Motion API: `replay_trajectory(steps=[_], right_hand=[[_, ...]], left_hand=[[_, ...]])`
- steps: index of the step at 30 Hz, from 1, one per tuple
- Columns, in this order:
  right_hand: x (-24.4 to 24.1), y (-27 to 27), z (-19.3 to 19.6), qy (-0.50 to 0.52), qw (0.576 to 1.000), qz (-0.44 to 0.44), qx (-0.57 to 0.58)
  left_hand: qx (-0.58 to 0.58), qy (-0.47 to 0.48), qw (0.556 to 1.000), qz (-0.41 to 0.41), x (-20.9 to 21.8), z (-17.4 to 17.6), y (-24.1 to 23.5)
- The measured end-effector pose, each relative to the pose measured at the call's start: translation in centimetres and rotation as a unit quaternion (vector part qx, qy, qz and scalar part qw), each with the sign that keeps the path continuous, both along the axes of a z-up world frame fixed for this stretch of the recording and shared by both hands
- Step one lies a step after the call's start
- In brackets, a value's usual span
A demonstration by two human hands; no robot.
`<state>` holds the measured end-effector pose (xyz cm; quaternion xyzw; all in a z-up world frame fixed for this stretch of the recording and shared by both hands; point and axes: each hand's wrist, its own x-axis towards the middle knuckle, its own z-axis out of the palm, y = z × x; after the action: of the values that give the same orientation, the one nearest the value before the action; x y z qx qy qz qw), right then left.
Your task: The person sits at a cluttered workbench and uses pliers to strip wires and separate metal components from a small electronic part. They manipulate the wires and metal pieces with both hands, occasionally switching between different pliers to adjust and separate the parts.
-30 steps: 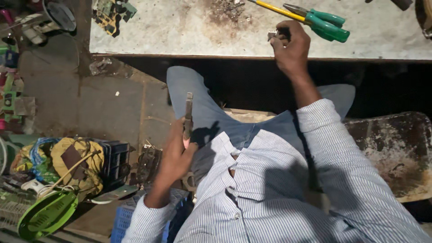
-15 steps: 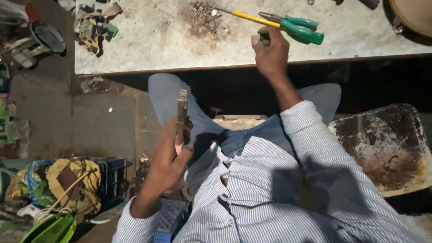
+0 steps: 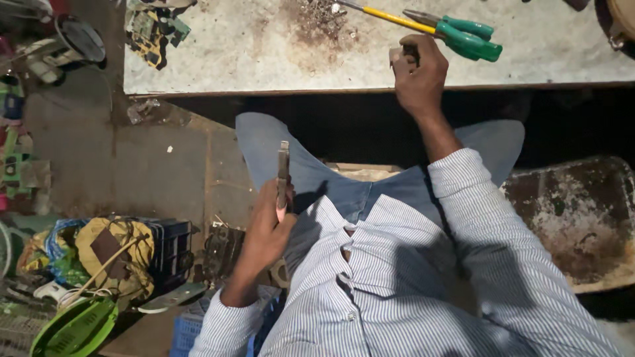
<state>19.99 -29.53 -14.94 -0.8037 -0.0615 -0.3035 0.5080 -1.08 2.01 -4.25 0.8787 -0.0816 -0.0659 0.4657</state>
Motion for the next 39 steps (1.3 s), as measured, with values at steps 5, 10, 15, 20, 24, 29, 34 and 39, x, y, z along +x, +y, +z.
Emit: replay_trajectory(steps=[5,10,15,20,24,29,34,39], right_hand=[[-0.4,-0.1,0.3,0.016,0.999,0.012,0.026],[-0.4,0.1,0.6,0.042,0.999,0.017,0.02],[-0.4,0.6,0.8,0.044,0.999,-0.001,-0.007],[-0.3,0.8,1.9,0.09,0.996,0.017,0.009],[-0.1,1.4,2.2,0.076,0.997,0.013,-0.017],[0.5,2.2,2.1,0.106,0.994,-0.03,-0.027],[0.8,2.9,2.4,0.069,0.993,-0.078,-0.061],[0.6,2.8,2.0,0.004,0.986,-0.103,-0.128]], left_hand=[[0.004,0.057,0.998,0.018,0.8,-1.1,0.6],[0.001,0.011,0.999,-0.032,3.6,-1.6,-0.3],[-0.003,-0.004,0.999,-0.032,5.3,-2.0,-1.2],[0.012,0.082,0.997,-0.006,6.5,-2.8,-1.4],[-0.043,0.054,0.998,-0.014,7.3,-4.0,-1.3],[-0.062,0.091,0.994,0.016,6.9,-5.5,-0.9],[-0.138,0.169,0.973,0.079,5.6,-6.2,-1.0],[-0.249,0.247,0.928,0.127,6.2,-6.4,-2.4]])
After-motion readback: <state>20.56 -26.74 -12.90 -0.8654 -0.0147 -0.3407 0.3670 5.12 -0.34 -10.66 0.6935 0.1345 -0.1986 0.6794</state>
